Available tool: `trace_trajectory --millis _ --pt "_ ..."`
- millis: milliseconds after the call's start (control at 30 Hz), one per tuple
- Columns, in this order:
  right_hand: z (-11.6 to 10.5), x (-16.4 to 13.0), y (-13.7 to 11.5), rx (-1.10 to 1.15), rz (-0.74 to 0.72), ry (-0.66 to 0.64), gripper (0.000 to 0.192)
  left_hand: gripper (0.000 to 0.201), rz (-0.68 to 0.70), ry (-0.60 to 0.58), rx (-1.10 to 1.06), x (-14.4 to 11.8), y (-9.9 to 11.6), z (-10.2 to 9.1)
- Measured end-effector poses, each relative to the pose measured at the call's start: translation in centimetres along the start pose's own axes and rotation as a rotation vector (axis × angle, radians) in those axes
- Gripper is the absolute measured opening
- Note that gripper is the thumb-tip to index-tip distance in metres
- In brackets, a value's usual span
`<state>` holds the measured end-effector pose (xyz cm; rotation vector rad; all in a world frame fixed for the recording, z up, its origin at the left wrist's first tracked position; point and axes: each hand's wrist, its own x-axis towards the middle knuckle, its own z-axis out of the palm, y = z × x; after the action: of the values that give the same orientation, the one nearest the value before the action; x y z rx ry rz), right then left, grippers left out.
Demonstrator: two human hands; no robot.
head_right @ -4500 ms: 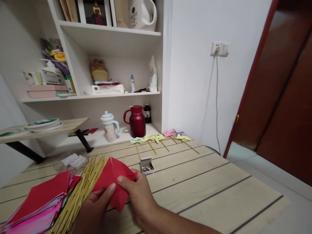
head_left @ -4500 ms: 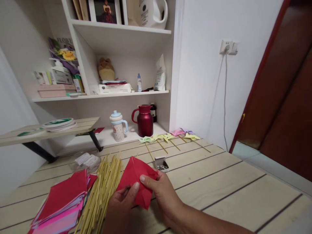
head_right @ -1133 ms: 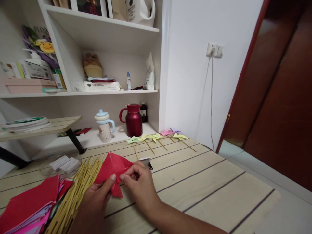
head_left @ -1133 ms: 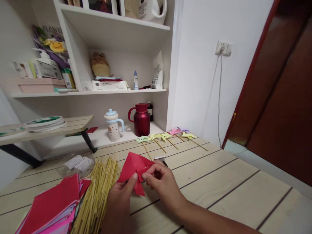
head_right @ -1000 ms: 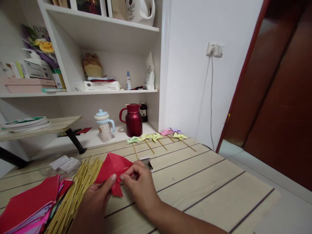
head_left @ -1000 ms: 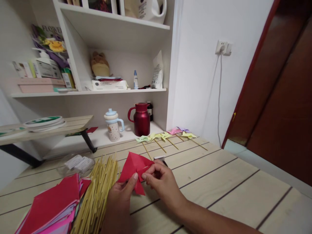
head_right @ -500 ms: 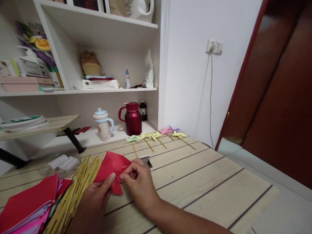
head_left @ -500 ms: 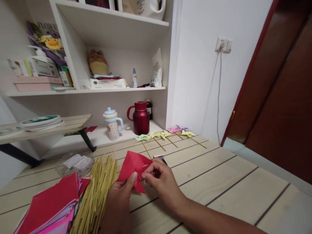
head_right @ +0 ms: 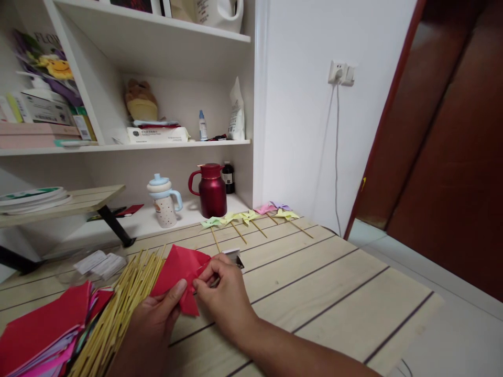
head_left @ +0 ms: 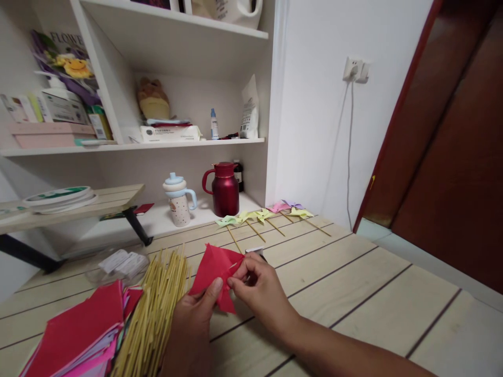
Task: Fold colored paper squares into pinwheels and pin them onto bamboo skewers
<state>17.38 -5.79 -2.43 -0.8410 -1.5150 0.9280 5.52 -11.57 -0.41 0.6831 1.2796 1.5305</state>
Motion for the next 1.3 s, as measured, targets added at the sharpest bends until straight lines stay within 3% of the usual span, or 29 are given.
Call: trace_trajectory --millis 333,467,667,900,1000,1200,1300 --pt "-0.1 -0.2 -0.2 -0.045 -0.056 -0.046 0.02 0.029 -0.002 0.025 -0.035 0.6 -0.8 -0.2" --pt "-0.2 -0.1 -0.1 -0.038 -0.05 -0.056 0.02 0.029 -0.008 -0.011 0.01 0.2 -0.4 0.0" --pt "-0.2 -0.1 -0.1 -0.039 -0.058 -0.076 0.021 0.036 -0.023 0.023 0.0 -0.3 0.3 0.4" --pt "0.0 -0.3 -0.2 -0.056 -0.044 -0.069 0.017 0.031 0.037 -0.019 0.11 0.7 -0.9 -0.5" --pt "-0.5 -0.2 -0.5 -0.05 -0.038 -0.066 0.006 0.031 0.051 -0.001 0.099 0.6 0.1 -0.5" --pt "-1.9 0.9 -0.6 0.229 0.051 -0.012 0.026 0.029 0.148 0.12 0.244 -1.8 4.6 0.2" --pt "-2.3 1.7 -0.5 0.307 0.092 -0.009 0.027 0.026 0.093 0.051 0.194 -1.8 4.5 0.0"
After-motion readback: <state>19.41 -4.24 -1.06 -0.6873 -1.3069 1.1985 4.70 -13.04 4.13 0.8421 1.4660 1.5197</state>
